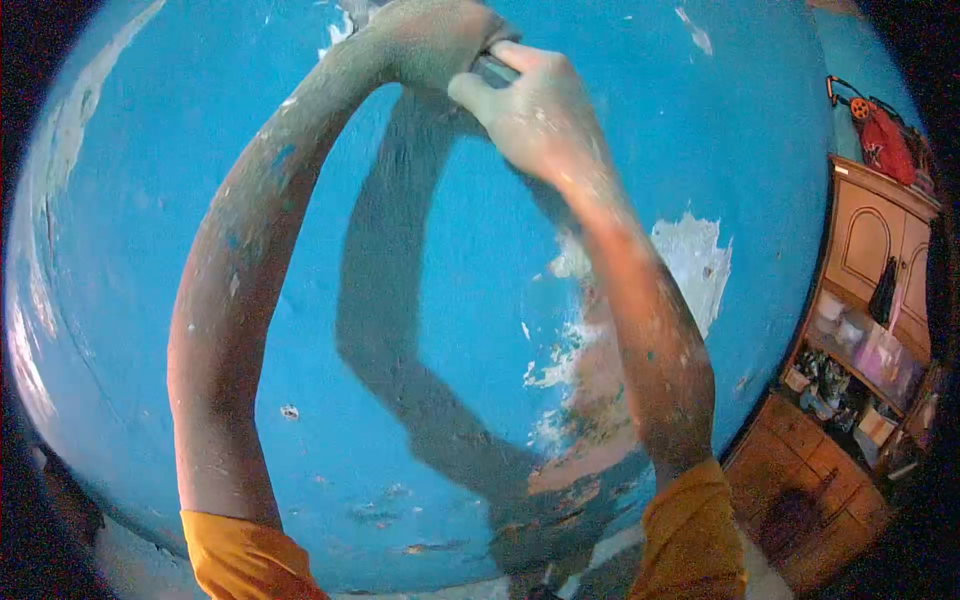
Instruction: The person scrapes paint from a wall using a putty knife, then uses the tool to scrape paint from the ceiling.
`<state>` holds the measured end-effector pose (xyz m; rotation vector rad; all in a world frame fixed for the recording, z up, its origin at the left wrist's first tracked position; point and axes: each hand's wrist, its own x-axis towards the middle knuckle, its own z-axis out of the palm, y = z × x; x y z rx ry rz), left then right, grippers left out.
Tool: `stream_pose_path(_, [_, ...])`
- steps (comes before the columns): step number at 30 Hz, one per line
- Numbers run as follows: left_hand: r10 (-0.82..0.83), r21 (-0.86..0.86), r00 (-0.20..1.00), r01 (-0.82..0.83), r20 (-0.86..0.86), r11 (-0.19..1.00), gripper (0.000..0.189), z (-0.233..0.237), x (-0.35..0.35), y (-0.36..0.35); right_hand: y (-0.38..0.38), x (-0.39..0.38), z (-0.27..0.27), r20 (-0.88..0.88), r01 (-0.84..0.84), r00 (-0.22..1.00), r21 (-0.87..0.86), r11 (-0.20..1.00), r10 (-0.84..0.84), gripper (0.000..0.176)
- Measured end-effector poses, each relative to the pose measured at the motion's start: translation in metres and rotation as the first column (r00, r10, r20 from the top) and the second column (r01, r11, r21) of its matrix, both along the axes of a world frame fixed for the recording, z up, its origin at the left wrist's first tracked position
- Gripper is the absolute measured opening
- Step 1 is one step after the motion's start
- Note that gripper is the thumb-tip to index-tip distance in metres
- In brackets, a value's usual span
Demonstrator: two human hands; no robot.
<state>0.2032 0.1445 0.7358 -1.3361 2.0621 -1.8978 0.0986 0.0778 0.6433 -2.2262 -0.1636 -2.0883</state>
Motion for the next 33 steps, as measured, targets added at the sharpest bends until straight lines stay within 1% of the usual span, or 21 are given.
stream_pose_path(2, [0.172,0.005,0.98,-0.172,-0.1,0.985,0.023,-0.001,-0.015,0.016,-0.002,0.01,0.009,0.048,-0.01,0.999,-0.016,1.0,0.01,0.03])
stream_pose_path(3, [0.177,-0.012,0.979,-0.179,-0.104,0.984,0.023,0.004,-0.012,0.018,0.003,0.006,0.015,0.047,-0.017,0.999,-0.034,0.999,0.019,0.03])
stream_pose_path(5, [-0.274,-0.036,0.949,0.283,0.156,0.958,0.028,0.006,-0.009,0.023,0.018,-0.011,0.02,-0.007,-0.085,0.996,0.109,0.99,0.087,0.032])
stream_pose_path(7, [-0.323,-0.072,0.934,0.337,0.155,0.939,0.038,-0.007,-0.01,0.03,0.033,-0.022,0.012,-0.052,-0.001,0.999,0.115,0.993,0.008,0.033])
stream_pose_path(9, [-0.33,-0.175,0.898,0.289,-0.292,0.941,0.037,-0.021,-0.009,0.037,0.048,-0.029,0.001,0.106,0.137,0.985,0.001,0.991,-0.137,0.031])
stream_pose_path(10, [-0.342,-0.136,0.88,0.314,-0.329,0.94,0.031,-0.024,-0.006,0.039,0.065,-0.041,0.0,0.103,0.14,0.985,-0.001,0.99,-0.139,0.031])
stream_pose_path(11, [-0.347,-0.139,0.879,0.318,-0.327,0.938,0.031,-0.027,-0.004,0.035,0.086,-0.058,0.0,-0.102,0.244,0.966,0.063,0.968,-0.237,0.03])
stream_pose_path(12, [-0.521,-0.204,0.798,0.48,-0.303,0.853,0.031,-0.031,-0.004,0.029,0.097,-0.067,0.0,-0.306,0.356,0.9,0.106,0.928,-0.31,0.029])
stream_pose_path(13, [-0.675,-0.262,0.687,0.622,-0.268,0.738,0.032,-0.034,-0.003,0.025,0.091,-0.066,-0.002,-0.304,0.359,0.9,0.104,0.928,-0.314,0.029])
stream_pose_path(15, [-0.58,-0.121,0.728,0.581,-0.366,0.805,0.035,-0.037,0.0,0.021,0.072,-0.057,-0.012,-0.001,0.252,0.967,-0.164,0.954,-0.255,0.028])
stream_pose_path(17, [-0.498,-0.086,0.849,0.491,-0.178,0.867,0.038,-0.039,0.0,0.015,0.062,-0.056,-0.018,0.002,0.266,0.963,-0.178,0.948,-0.27,0.025])
stream_pose_path(18, [-0.499,-0.087,0.848,0.492,-0.18,0.867,0.038,-0.04,-0.003,0.014,0.059,-0.055,-0.02,0.006,0.281,0.959,-0.186,0.941,-0.285,0.023])
stream_pose_path(20, [-0.421,-0.254,0.902,0.432,0.098,0.866,0.046,-0.041,-0.008,0.012,0.052,-0.05,-0.025,0.072,0.29,0.957,-0.134,0.948,-0.282,0.023])
stream_pose_path(22, [-0.474,-0.287,0.871,0.49,0.127,0.823,0.037,-0.049,-0.017,0.014,0.047,-0.049,-0.028,0.135,0.29,0.951,-0.074,0.954,-0.279,0.024])
stream_pose_path(24, [-0.518,-0.332,0.84,0.541,0.163,0.773,0.03,-0.051,-0.019,0.013,0.045,-0.048,-0.022,0.143,0.161,0.977,-0.014,0.987,-0.157,0.027])
stream_pose_path(27, [-0.571,-0.3,0.816,0.569,0.091,0.766,0.029,-0.042,-0.01,0.015,0.061,-0.042,-0.014,0.086,0.222,0.972,-0.038,0.974,-0.218,0.027])
stream_pose_path(29, [-0.725,-0.352,0.609,0.634,-0.321,0.689,0.024,-0.034,0.0,0.022,0.09,-0.047,-0.012,0.064,0.219,0.975,-0.113,0.969,-0.213,0.028])
stream_pose_path(30, [-0.765,-0.404,0.506,0.651,-0.399,0.642,0.024,-0.03,0.002,0.023,0.105,-0.05,-0.012,0.035,0.225,0.974,-0.189,0.956,-0.223,0.028])
stream_pose_path(31, [-0.801,-0.439,0.448,0.674,-0.397,0.595,0.023,-0.026,0.002,0.025,0.111,-0.053,-0.012,0.004,0.227,0.972,-0.266,0.937,-0.235,0.029])
stream_pose_path(32, [-0.828,-0.465,0.413,0.689,-0.378,0.556,0.023,-0.022,0.005,0.028,0.106,-0.052,-0.008,0.05,0.345,0.933,-0.391,0.853,-0.355,0.027])
stream_pose_path(33, [-0.848,-0.476,0.398,0.704,-0.351,0.527,0.023,-0.015,0.008,0.03,0.103,-0.046,0.001,0.043,0.34,0.935,-0.389,0.857,-0.351,0.027])
